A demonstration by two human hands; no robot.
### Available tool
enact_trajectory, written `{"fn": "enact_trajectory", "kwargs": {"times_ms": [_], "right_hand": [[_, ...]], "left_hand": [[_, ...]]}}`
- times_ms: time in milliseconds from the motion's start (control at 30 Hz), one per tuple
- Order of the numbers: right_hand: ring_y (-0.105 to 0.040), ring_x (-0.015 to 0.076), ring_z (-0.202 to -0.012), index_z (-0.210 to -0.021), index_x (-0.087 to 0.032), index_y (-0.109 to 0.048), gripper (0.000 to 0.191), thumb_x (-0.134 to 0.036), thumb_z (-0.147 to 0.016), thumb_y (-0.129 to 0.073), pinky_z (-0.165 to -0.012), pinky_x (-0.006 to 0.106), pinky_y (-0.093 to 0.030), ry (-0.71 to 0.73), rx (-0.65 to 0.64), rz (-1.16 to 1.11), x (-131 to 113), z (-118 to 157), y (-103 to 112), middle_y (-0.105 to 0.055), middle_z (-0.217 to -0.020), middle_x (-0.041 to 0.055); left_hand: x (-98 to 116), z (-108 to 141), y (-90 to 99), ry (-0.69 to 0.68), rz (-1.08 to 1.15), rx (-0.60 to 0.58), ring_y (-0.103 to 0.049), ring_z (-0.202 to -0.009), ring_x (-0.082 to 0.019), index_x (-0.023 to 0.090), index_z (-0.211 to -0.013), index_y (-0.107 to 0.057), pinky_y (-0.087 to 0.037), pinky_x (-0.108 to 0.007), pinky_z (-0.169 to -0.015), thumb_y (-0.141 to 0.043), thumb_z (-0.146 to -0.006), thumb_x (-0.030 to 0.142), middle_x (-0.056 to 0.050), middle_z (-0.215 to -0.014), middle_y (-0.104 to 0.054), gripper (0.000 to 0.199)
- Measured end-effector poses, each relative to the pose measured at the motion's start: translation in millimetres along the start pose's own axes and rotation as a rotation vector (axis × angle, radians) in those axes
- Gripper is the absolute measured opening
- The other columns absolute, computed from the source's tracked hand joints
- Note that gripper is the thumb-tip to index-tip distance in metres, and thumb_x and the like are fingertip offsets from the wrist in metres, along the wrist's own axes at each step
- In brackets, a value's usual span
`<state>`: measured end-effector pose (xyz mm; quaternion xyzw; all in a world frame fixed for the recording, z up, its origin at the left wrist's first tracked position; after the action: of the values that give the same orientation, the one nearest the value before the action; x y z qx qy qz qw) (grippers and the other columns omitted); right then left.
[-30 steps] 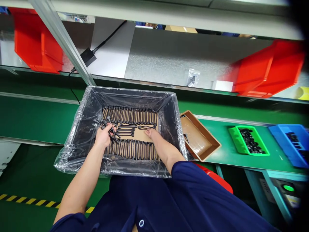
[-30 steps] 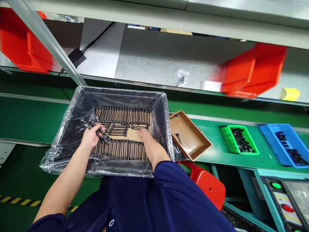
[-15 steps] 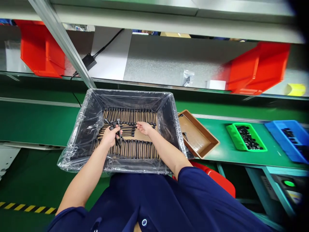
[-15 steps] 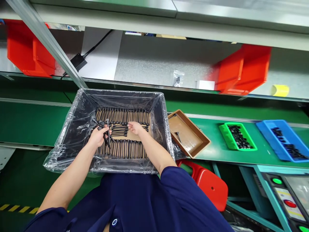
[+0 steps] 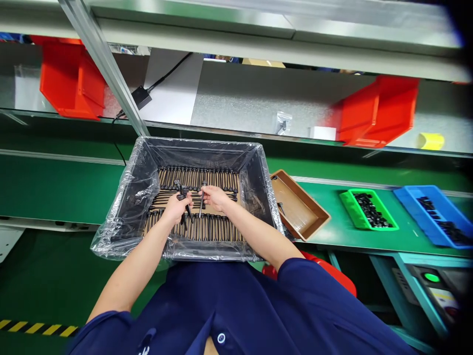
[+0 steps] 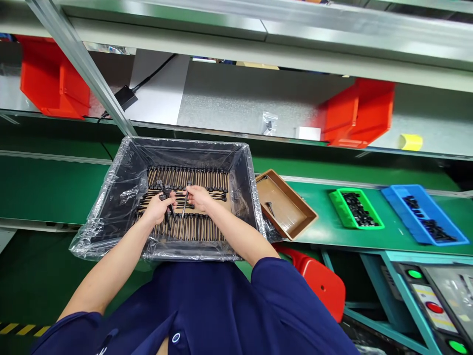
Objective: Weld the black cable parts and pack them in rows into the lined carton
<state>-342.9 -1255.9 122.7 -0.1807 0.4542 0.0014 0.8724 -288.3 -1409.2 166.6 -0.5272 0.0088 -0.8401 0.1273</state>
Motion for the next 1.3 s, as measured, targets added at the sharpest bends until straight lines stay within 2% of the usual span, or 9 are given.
{"fn": "enact_trajectory", "kwargs": {"times_ms": [100, 200, 300, 467, 667, 800, 1100, 1233, 1300], "right_hand": [[-0.055, 0.0093, -0.062, -0.084, -0.018, -0.054, 0.010, -0.025, -0.090, -0.053, -0.056, 0.019, -0.047, 0.156, 0.250, 0.350, -13, -16, 52, -0.064, -0.082, 0.0025], [-0.059, 0.0151, -0.079, -0.089, -0.016, -0.057, 0.005, -0.014, -0.087, -0.053, -0.074, 0.024, -0.047, 0.193, 0.432, 0.970, -7, -30, 87, -0.066, -0.088, 0.0072], [-0.057, 0.0199, -0.094, -0.090, -0.013, -0.062, 0.017, -0.004, -0.083, -0.050, -0.088, 0.028, -0.042, 0.191, 0.270, 1.387, 28, -41, 90, -0.066, -0.098, 0.0118], [-0.050, 0.0219, -0.108, -0.088, -0.014, -0.067, 0.024, 0.000, -0.081, -0.048, -0.093, 0.029, -0.038, 0.181, 0.087, 1.496, 87, -47, 78, -0.065, -0.104, 0.0120], [-0.045, 0.0233, -0.109, -0.102, -0.015, -0.066, 0.030, -0.004, -0.087, -0.042, -0.091, 0.032, -0.040, 0.261, 0.050, 1.738, 103, -56, 81, -0.059, -0.112, 0.0124], [-0.045, 0.0256, -0.108, -0.105, -0.013, -0.064, 0.030, -0.006, -0.089, -0.040, -0.091, 0.036, -0.039, 0.263, 0.110, 1.764, 97, -58, 87, -0.058, -0.112, 0.0145], [-0.047, 0.0255, -0.113, -0.109, -0.013, -0.062, 0.031, -0.006, -0.089, -0.039, -0.094, 0.038, -0.038, 0.221, 0.211, 1.645, 77, -50, 94, -0.054, -0.123, 0.0182], [-0.054, 0.0231, -0.105, -0.096, -0.014, -0.064, 0.016, -0.016, -0.088, -0.049, -0.090, 0.035, -0.043, 0.264, 0.275, 1.252, 60, -41, 72, -0.063, -0.108, 0.0137], [-0.060, 0.0188, -0.090, -0.094, -0.015, -0.063, 0.016, -0.025, -0.090, -0.051, -0.080, 0.032, -0.048, 0.213, 0.142, 0.842, 53, -36, 46, -0.066, -0.095, 0.0093]], "left_hand": [[3, -4, 7.8, -0.014, 0.042, 0.055, -0.058, -0.051, -0.014, 0.012, -0.090, -0.064, -0.044, -0.026, -0.051, -0.078, -0.054, 0.023, 0.000, -0.060, -0.061, 0.040], [7, -6, 13.8, -0.024, 0.066, 0.099, -0.059, -0.051, -0.014, 0.010, -0.092, -0.064, -0.043, -0.025, -0.050, -0.079, -0.053, 0.025, -0.001, -0.061, -0.061, 0.044], [10, -7, 15.6, -0.039, 0.055, 0.104, -0.060, -0.052, -0.014, 0.011, -0.091, -0.063, -0.042, -0.024, -0.049, -0.081, -0.052, 0.028, -0.002, -0.063, -0.062, 0.046], [11, -11, 20.2, -0.113, 0.052, 0.126, -0.059, -0.053, -0.013, 0.014, -0.080, -0.061, -0.043, -0.023, -0.049, -0.084, -0.050, 0.028, 0.001, -0.063, -0.061, 0.040], [10, -18, 25.5, -0.121, 0.058, 0.164, -0.061, -0.055, -0.014, 0.015, -0.077, -0.060, -0.045, -0.024, -0.049, -0.084, -0.050, 0.027, 0.002, -0.063, -0.061, 0.038], [11, -17, 25.7, -0.136, 0.075, 0.199, -0.060, -0.057, -0.013, 0.015, -0.075, -0.059, -0.049, -0.027, -0.057, -0.085, -0.048, 0.027, 0.002, -0.064, -0.061, 0.039], [-2, -22, 25.2, -0.111, -0.062, 0.184, -0.053, -0.050, -0.009, 0.015, -0.071, -0.059, -0.040, -0.023, -0.050, -0.085, -0.049, 0.035, 0.002, -0.064, -0.060, 0.040], [-8, -22, 18.8, -0.125, -0.039, 0.127, -0.053, -0.053, -0.009, 0.014, -0.073, -0.060, -0.044, -0.024, -0.053, -0.085, -0.051, 0.034, 0.002, -0.066, -0.060, 0.039], [-9, -21, 16.5, -0.137, -0.042, 0.106, -0.053, -0.053, -0.010, 0.014, -0.075, -0.061, -0.043, -0.024, -0.052, -0.085, -0.051, 0.033, 0.001, -0.067, -0.061, 0.038]]}}
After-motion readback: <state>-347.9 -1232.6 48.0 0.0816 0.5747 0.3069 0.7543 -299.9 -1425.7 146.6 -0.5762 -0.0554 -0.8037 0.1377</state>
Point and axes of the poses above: each hand's wrist, its own z-axis away from the middle knuckle, its own y-axis out of the back of the hand, x = y × z, the point moved 4 cm from there along -z, towards the middle knuckle
